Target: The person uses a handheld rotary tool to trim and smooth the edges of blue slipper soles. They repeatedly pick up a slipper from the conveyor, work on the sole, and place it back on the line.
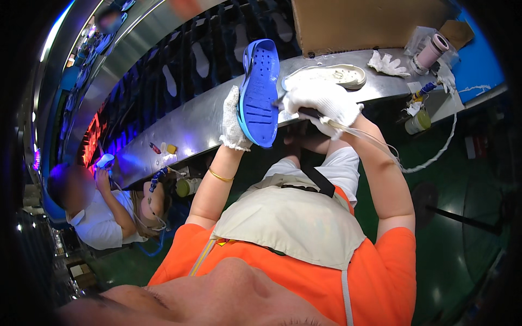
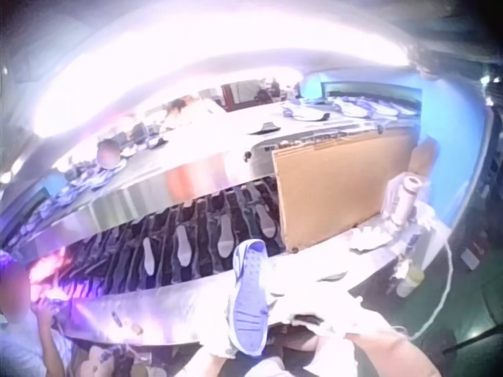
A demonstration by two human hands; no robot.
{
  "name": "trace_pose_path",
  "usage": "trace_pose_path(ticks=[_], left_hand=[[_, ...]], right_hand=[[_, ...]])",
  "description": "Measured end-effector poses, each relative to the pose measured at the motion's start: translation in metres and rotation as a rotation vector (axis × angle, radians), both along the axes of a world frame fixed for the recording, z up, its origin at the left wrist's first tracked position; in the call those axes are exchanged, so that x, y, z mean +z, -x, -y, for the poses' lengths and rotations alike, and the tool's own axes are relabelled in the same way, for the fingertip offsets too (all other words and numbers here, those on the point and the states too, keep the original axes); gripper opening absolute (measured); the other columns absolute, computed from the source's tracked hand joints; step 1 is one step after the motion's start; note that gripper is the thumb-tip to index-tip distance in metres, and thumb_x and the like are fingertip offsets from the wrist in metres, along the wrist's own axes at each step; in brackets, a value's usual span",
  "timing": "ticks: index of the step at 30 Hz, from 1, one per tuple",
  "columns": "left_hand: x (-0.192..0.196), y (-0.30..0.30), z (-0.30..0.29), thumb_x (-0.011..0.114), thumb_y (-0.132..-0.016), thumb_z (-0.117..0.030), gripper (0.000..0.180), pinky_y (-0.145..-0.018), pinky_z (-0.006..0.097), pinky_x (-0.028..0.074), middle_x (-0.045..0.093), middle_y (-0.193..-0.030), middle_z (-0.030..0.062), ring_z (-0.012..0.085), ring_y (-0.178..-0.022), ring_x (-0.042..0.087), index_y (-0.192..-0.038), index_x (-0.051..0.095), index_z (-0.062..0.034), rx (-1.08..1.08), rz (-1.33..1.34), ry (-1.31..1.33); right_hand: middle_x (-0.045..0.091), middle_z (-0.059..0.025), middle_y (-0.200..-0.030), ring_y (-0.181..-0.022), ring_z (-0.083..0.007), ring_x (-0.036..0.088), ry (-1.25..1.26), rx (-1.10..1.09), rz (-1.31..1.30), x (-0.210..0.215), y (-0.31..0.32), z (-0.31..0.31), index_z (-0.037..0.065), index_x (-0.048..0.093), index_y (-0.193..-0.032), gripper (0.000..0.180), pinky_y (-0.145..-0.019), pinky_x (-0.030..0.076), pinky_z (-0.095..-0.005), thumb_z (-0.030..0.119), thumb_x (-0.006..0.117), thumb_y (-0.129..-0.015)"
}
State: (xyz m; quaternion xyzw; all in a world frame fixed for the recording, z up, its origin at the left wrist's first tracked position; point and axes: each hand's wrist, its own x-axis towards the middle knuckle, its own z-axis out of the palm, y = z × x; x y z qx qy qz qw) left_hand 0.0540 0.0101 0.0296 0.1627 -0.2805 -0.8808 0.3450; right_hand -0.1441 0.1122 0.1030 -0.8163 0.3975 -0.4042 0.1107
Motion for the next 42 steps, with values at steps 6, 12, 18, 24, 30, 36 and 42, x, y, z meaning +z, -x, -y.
trace_pose_path(ticks=[6,12,18,24,30,36,42], left_hand=[[0.013,0.002,-0.013,0.035,-0.093,-0.043,0.053,-0.082,0.040,0.053,0.058,-0.110,0.0165,0.0288,-0.092,0.062,-0.123,0.046,-0.0015,0.004,-0.059,-0.052],[0.015,-0.003,-0.012,0.028,-0.089,-0.056,0.068,-0.089,0.046,0.047,0.052,-0.121,0.0211,0.0357,-0.101,0.057,-0.130,0.041,-0.0024,-0.006,-0.202,-0.153],[0.045,-0.014,-0.011,0.032,-0.089,-0.057,0.069,-0.090,0.046,0.047,0.055,-0.118,0.0200,0.0345,-0.101,0.058,-0.129,0.043,-0.0026,-0.025,-0.060,-0.049],[0.141,-0.003,0.029,0.036,-0.083,-0.067,0.089,-0.087,0.045,0.051,0.048,-0.121,0.0269,0.0387,-0.102,0.058,-0.133,0.030,0.0074,-0.103,-0.088,0.469],[0.260,0.039,0.160,0.064,-0.078,-0.016,0.041,-0.076,0.034,0.051,0.064,-0.100,0.0116,0.0186,-0.087,0.061,-0.113,0.054,0.0019,-0.079,-0.203,1.237],[0.230,0.006,0.326,0.058,-0.082,-0.026,0.045,-0.088,0.032,0.045,0.058,-0.118,0.0128,0.0252,-0.105,0.057,-0.123,0.053,-0.0088,0.909,0.918,1.127],[0.245,-0.072,0.281,0.060,-0.074,-0.034,0.051,-0.094,0.045,0.041,0.051,-0.124,0.0126,0.0299,-0.113,0.051,-0.124,0.052,-0.0265,1.230,2.147,1.459]], right_hand=[[0.064,-0.0112,-0.089,-0.084,-0.0295,0.062,0.141,-0.146,0.171,0.003,-0.013,0.003,0.006,0.061,-0.087,0.022,-0.076,0.049,-0.0336,-0.002,0.067,-0.067],[0.063,-0.0100,-0.085,-0.078,-0.0276,0.061,0.084,0.029,0.211,-0.018,-0.041,-0.013,0.006,0.058,-0.084,0.025,-0.073,0.049,-0.0355,-0.002,0.067,-0.063],[0.065,-0.0082,-0.088,-0.082,-0.0136,0.063,-0.192,-0.046,0.705,-0.010,-0.030,-0.040,0.002,0.064,-0.086,0.019,-0.078,0.052,-0.0285,-0.012,0.064,-0.073],[0.057,-0.0034,-0.094,-0.085,-0.0132,0.059,-0.127,-0.256,1.131,-0.031,0.006,-0.049,0.004,0.057,-0.090,0.022,-0.082,0.050,-0.0284,-0.011,0.064,-0.076],[0.059,-0.0042,-0.089,-0.084,-0.0114,0.059,-0.155,-0.302,1.067,-0.019,-0.007,-0.054,0.004,0.060,-0.087,0.022,-0.077,0.050,-0.0260,-0.011,0.066,-0.072],[0.061,-0.0042,-0.086,-0.081,-0.0109,0.060,-0.210,-0.338,0.936,-0.020,-0.004,-0.052,0.003,0.059,-0.086,0.022,-0.076,0.050,-0.0257,-0.011,0.066,-0.072],[0.060,-0.0057,-0.090,-0.081,-0.0139,0.062,-0.267,-0.305,1.084,-0.041,-0.004,-0.030,0.001,0.056,-0.093,0.024,-0.074,0.052,-0.0258,-0.011,0.064,-0.074]])
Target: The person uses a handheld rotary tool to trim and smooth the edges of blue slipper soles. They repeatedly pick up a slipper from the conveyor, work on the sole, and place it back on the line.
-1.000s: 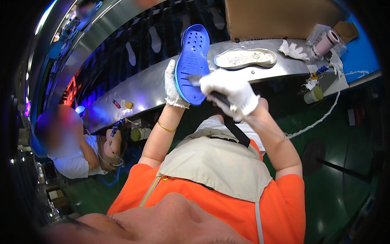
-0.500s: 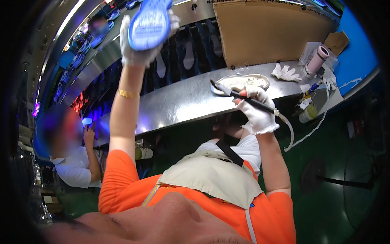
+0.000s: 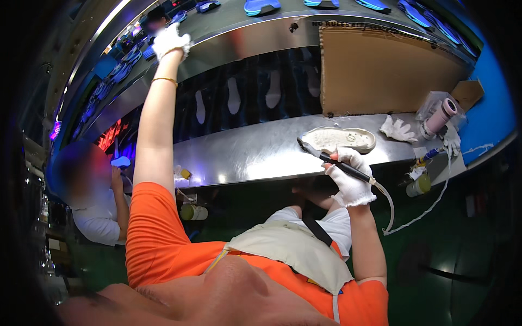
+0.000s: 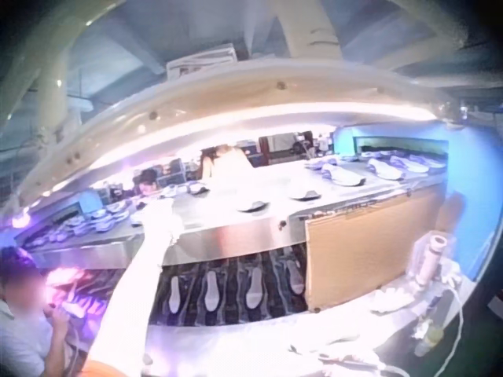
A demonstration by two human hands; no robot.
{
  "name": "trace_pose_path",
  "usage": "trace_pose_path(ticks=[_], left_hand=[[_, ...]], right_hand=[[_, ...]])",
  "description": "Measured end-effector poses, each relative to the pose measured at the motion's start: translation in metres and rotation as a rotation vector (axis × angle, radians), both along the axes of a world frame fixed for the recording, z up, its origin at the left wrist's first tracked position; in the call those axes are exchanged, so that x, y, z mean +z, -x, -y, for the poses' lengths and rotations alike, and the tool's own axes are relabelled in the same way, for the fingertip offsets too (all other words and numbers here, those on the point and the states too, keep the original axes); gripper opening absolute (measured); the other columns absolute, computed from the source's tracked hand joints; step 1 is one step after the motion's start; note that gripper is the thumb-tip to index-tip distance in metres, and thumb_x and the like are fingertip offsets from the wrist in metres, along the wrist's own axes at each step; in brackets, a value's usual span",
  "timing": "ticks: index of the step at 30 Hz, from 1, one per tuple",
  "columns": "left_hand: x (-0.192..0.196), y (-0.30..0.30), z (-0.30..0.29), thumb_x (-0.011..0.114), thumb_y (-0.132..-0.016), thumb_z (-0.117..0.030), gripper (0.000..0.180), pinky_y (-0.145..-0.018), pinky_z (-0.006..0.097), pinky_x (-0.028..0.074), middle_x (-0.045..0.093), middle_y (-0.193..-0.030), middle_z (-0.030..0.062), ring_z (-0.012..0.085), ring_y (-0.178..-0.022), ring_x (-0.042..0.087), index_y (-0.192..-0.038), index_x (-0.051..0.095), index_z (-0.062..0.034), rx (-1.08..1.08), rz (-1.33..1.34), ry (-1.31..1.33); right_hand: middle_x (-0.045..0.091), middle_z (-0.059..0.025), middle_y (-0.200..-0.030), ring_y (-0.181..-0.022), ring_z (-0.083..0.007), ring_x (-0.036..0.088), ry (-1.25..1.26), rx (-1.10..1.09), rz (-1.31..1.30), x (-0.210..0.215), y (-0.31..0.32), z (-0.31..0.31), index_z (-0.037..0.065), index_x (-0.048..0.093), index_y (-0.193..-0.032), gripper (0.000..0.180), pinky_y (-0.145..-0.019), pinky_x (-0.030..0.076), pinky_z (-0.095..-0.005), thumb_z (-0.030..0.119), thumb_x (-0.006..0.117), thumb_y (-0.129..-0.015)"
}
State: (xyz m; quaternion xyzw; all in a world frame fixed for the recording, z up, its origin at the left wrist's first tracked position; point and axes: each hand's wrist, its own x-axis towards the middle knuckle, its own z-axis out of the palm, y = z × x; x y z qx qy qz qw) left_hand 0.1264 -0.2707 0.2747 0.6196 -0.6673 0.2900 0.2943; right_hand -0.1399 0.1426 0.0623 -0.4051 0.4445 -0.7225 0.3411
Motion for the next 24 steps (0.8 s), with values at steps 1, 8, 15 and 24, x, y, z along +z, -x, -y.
trace_pose_path(ticks=[1,8,15,24], left_hand=[[0.003,-0.014,0.002,0.059,-0.073,-0.034,0.054,-0.094,0.046,0.040,0.049,-0.126,0.0127,0.0298,-0.115,0.049,-0.126,0.050,-0.0264,0.055,0.035,-0.005],[0.007,-0.107,0.060,0.064,-0.071,-0.049,0.073,-0.099,0.042,0.039,0.037,-0.138,0.0185,0.0340,-0.122,0.043,-0.135,0.040,-0.0243,0.144,-0.266,-0.318],[0.009,-0.104,0.036,0.076,-0.064,-0.034,0.054,-0.073,0.033,0.052,0.062,-0.100,0.0152,0.0234,-0.078,0.064,-0.103,0.057,-0.0025,-0.093,-0.449,-0.300],[-0.022,-0.114,-0.081,0.079,-0.068,-0.028,0.041,-0.071,0.030,0.044,0.057,-0.088,0.0082,0.0155,-0.076,0.050,-0.087,0.056,-0.0007,-0.531,-0.489,-0.038]], right_hand=[[0.060,-0.0057,-0.089,-0.081,-0.0136,0.061,-0.012,0.014,-0.014,-0.001,-0.002,0.003,0.001,0.057,-0.092,0.023,-0.073,0.052,-0.0255,-0.011,0.064,-0.074],[0.066,-0.0097,-0.093,-0.079,-0.0115,0.062,-0.148,0.021,0.016,-0.012,-0.014,0.015,0.000,0.062,-0.091,0.020,-0.073,0.051,-0.0238,-0.009,0.067,-0.073],[0.060,-0.0058,-0.092,-0.086,-0.0155,0.060,-0.253,0.080,0.131,-0.005,-0.027,0.018,0.002,0.057,-0.089,0.021,-0.076,0.050,-0.0270,-0.012,0.062,-0.074],[0.061,-0.0057,-0.088,-0.080,-0.0133,0.061,-0.231,0.103,-0.054,0.003,-0.019,0.012,0.002,0.058,-0.091,0.022,-0.075,0.050,-0.0260,-0.011,0.061,-0.075]])
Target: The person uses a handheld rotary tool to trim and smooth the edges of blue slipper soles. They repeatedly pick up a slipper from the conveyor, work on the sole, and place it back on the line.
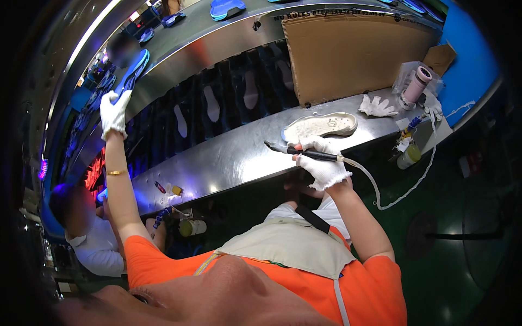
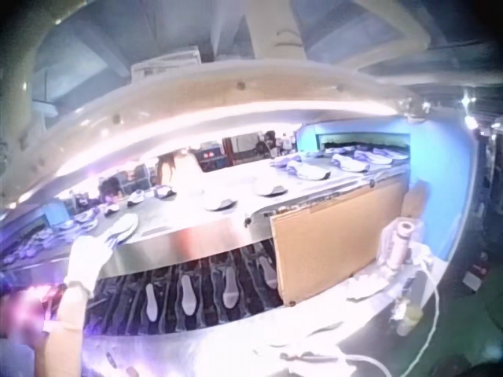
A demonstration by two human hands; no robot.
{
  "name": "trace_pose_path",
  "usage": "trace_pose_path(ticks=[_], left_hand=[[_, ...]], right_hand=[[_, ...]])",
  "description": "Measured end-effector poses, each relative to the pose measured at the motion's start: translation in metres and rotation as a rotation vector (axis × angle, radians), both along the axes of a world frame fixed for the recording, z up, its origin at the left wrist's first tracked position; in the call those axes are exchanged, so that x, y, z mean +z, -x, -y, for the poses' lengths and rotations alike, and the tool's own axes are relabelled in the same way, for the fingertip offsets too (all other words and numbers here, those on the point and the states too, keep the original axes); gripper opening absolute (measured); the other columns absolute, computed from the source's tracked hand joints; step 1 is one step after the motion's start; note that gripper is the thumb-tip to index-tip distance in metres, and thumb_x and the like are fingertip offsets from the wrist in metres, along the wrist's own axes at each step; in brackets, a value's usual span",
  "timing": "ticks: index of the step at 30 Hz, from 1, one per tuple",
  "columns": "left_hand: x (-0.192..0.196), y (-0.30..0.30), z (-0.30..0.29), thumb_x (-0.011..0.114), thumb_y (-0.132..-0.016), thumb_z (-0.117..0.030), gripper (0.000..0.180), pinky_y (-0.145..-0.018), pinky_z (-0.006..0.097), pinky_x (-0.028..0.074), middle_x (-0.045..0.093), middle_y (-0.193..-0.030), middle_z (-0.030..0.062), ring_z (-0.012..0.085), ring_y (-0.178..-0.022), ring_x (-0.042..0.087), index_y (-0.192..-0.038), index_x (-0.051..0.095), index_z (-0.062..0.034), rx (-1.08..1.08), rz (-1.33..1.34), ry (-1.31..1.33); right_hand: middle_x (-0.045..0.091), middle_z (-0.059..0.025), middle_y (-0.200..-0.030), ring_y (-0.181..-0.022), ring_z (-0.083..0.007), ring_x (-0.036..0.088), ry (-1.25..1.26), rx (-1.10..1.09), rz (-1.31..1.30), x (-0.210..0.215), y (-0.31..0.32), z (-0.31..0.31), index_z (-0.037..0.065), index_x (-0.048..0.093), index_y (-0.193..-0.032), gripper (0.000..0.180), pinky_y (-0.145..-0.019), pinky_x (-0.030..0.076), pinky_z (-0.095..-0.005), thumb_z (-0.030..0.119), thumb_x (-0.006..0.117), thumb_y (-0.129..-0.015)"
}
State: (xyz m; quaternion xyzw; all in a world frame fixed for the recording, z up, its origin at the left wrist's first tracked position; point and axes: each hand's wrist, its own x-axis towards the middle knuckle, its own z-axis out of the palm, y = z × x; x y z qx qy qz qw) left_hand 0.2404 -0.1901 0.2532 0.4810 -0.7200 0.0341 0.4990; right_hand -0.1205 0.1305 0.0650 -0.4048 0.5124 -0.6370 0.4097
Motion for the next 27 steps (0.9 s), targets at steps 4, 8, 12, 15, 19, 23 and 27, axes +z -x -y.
trace_pose_path(ticks=[4,8,12,15,19,23,27], left_hand=[[-0.015,-0.011,-0.002,0.072,-0.076,-0.031,0.063,-0.097,0.034,0.036,0.050,-0.121,0.0186,0.0230,-0.111,0.048,-0.120,0.047,0.0063,-0.205,-0.443,-0.194],[-0.007,-0.002,0.006,0.066,-0.080,-0.031,0.044,-0.084,0.038,0.048,0.062,-0.109,0.0075,0.0217,-0.098,0.060,-0.115,0.055,-0.0059,-0.375,-0.844,-0.791],[-0.027,0.019,-0.001,0.062,-0.083,-0.020,0.036,-0.089,0.038,0.048,0.063,-0.108,0.0070,0.0229,-0.098,0.061,-0.115,0.054,-0.0073,-0.832,-1.048,-0.945],[-0.062,0.047,-0.017,0.059,-0.084,-0.017,0.031,-0.087,0.040,0.049,0.063,-0.106,0.0067,0.0234,-0.096,0.061,-0.114,0.055,-0.0075,-0.949,-1.118,-0.888],[-0.098,0.070,-0.089,0.056,-0.087,-0.019,0.045,-0.082,0.046,0.051,0.062,-0.105,0.0110,0.0246,-0.095,0.062,-0.129,0.044,-0.0104,-1.258,-1.278,-0.980],[-0.141,0.075,-0.135,0.059,-0.084,-0.034,0.068,-0.089,0.048,0.047,0.056,-0.114,0.0191,0.0333,-0.103,0.057,-0.135,0.032,0.0010,-1.268,-1.168,-0.869],[-0.146,0.124,-0.187,0.059,-0.073,-0.064,0.093,-0.097,0.055,0.038,0.039,-0.135,0.0244,0.0428,-0.116,0.046,-0.136,0.031,-0.0017,-1.533,-1.353,-1.005]], right_hand=[[0.062,-0.0063,-0.087,-0.080,-0.0132,0.061,0.010,-0.001,-0.024,0.003,-0.001,-0.005,0.002,0.058,-0.092,0.021,-0.075,0.050,-0.0257,-0.010,0.061,-0.075],[0.062,-0.0071,-0.088,-0.080,-0.0131,0.061,0.031,0.000,-0.039,0.008,-0.004,-0.012,0.002,0.058,-0.093,0.022,-0.075,0.050,-0.0258,-0.010,0.061,-0.075],[0.062,-0.0060,-0.090,-0.082,-0.0110,0.060,0.099,-0.022,-0.142,0.007,-0.005,-0.019,0.000,0.060,-0.090,0.019,-0.076,0.049,-0.0249,-0.009,0.063,-0.074],[0.062,-0.0055,-0.090,-0.081,-0.0099,0.059,0.082,-0.057,-0.128,-0.004,-0.002,-0.023,0.001,0.061,-0.091,0.019,-0.077,0.049,-0.0248,-0.007,0.065,-0.074],[0.064,-0.0070,-0.094,-0.087,-0.0124,0.061,0.129,-0.076,-0.024,-0.014,0.005,-0.021,0.000,0.060,-0.099,0.023,-0.080,0.050,-0.0253,-0.004,0.065,-0.076],[0.063,-0.0098,-0.093,-0.084,-0.0144,0.062,0.160,-0.060,0.074,-0.007,0.007,-0.016,-0.003,0.055,-0.102,0.026,-0.078,0.051,-0.0261,-0.005,0.063,-0.077],[0.062,-0.0088,-0.091,-0.082,-0.0153,0.061,0.157,-0.026,0.150,-0.007,0.002,-0.015,0.001,0.056,-0.105,0.027,-0.075,0.050,-0.0267,-0.002,0.064,-0.080]])
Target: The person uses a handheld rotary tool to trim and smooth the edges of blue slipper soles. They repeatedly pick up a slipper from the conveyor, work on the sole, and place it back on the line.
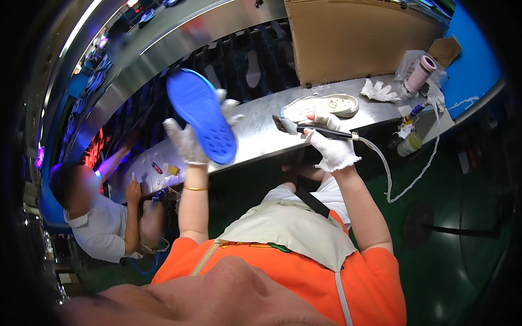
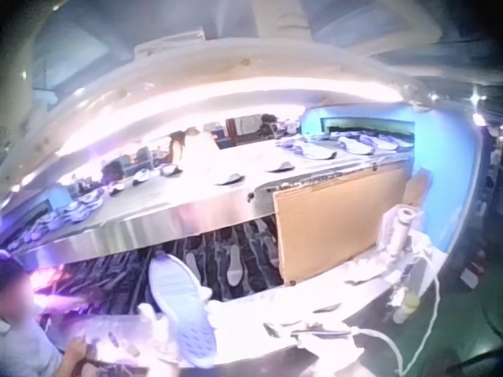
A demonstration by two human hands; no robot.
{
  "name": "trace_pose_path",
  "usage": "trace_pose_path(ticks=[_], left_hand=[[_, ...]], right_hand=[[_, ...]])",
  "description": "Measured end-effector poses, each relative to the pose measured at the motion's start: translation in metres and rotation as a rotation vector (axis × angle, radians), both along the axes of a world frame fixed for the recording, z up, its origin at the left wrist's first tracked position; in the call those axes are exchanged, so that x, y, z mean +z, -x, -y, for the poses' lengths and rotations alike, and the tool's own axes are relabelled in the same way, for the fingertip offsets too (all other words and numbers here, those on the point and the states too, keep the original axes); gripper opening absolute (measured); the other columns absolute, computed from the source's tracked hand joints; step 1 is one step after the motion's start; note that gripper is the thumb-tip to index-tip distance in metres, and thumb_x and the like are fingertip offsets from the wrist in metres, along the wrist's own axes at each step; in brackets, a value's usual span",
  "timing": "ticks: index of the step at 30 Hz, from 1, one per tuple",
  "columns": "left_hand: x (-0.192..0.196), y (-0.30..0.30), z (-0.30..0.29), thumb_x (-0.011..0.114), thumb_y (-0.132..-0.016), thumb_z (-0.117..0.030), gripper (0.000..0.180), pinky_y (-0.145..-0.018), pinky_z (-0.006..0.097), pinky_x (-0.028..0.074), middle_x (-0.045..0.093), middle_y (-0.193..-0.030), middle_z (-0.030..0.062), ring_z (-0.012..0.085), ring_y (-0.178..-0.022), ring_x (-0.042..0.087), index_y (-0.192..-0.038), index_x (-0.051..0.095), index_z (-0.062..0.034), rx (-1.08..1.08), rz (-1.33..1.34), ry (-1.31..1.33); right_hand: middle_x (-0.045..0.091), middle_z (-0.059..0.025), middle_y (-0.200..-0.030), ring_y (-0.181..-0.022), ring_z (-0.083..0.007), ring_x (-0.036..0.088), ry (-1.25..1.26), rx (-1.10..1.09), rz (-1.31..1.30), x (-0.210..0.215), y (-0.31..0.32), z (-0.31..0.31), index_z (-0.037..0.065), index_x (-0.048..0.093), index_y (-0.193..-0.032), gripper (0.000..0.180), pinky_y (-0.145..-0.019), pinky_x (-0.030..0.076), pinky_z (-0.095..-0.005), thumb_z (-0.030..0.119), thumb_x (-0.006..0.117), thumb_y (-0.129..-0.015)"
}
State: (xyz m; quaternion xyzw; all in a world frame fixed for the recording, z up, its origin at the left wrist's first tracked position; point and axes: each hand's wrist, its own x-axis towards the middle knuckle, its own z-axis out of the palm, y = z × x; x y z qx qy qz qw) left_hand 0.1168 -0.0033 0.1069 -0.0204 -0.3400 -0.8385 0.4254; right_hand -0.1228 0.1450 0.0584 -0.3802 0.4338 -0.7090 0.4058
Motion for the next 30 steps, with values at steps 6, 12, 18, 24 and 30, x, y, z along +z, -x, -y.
trace_pose_path(ticks=[6,12,18,24,30], left_hand=[[-0.058,0.043,-0.025,0.048,-0.076,-0.067,0.086,-0.096,0.059,0.037,0.042,-0.132,0.0227,0.0412,-0.115,0.047,-0.134,0.036,-0.0050,-0.172,-0.021,-0.374],[-0.067,0.058,-0.056,0.039,-0.080,-0.069,0.080,-0.092,0.060,0.041,0.047,-0.127,0.0204,0.0398,-0.111,0.051,-0.134,0.037,-0.0098,-0.359,0.020,-0.477],[-0.063,0.061,-0.059,0.028,-0.083,-0.071,0.079,-0.091,0.055,0.044,0.051,-0.123,0.0199,0.0365,-0.107,0.054,-0.132,0.039,-0.0096,-0.457,-0.144,-0.565],[-0.063,0.068,-0.050,0.025,-0.082,-0.074,0.085,-0.089,0.049,0.047,0.055,-0.114,0.0230,0.0371,-0.103,0.055,-0.126,0.044,-0.0037,-0.233,0.054,-0.549],[-0.059,0.065,-0.057,0.032,-0.081,-0.072,0.084,-0.092,0.046,0.046,0.054,-0.115,0.0215,0.0349,-0.105,0.054,-0.127,0.042,-0.0031,-0.079,0.146,-0.450]], right_hand=[[0.061,-0.0101,-0.088,-0.076,-0.0154,0.061,0.002,0.051,-0.005,0.006,-0.013,0.008,0.001,0.055,-0.097,0.020,-0.072,0.051,-0.0277,0.000,0.064,-0.080],[0.064,-0.0085,-0.086,-0.078,-0.0131,0.062,-0.003,0.009,-0.303,0.002,-0.010,0.014,0.000,0.059,-0.093,0.018,-0.075,0.050,-0.0263,0.002,0.065,-0.076],[0.064,-0.0075,-0.082,-0.074,-0.0150,0.061,0.020,-0.170,-0.538,0.013,-0.021,0.017,0.002,0.063,-0.086,0.013,-0.073,0.050,-0.0271,0.004,0.068,-0.074],[0.062,-0.0087,-0.075,-0.070,-0.0258,0.062,0.470,-0.019,-1.030,0.028,-0.027,0.007,0.006,0.061,-0.080,0.018,-0.067,0.050,-0.0313,-0.003,0.065,-0.065],[0.062,-0.0077,-0.078,-0.064,-0.0174,0.060,0.366,0.085,-0.883,0.029,-0.026,-0.013,0.004,0.062,-0.081,0.017,-0.062,0.049,-0.0273,-0.004,0.066,-0.067]])
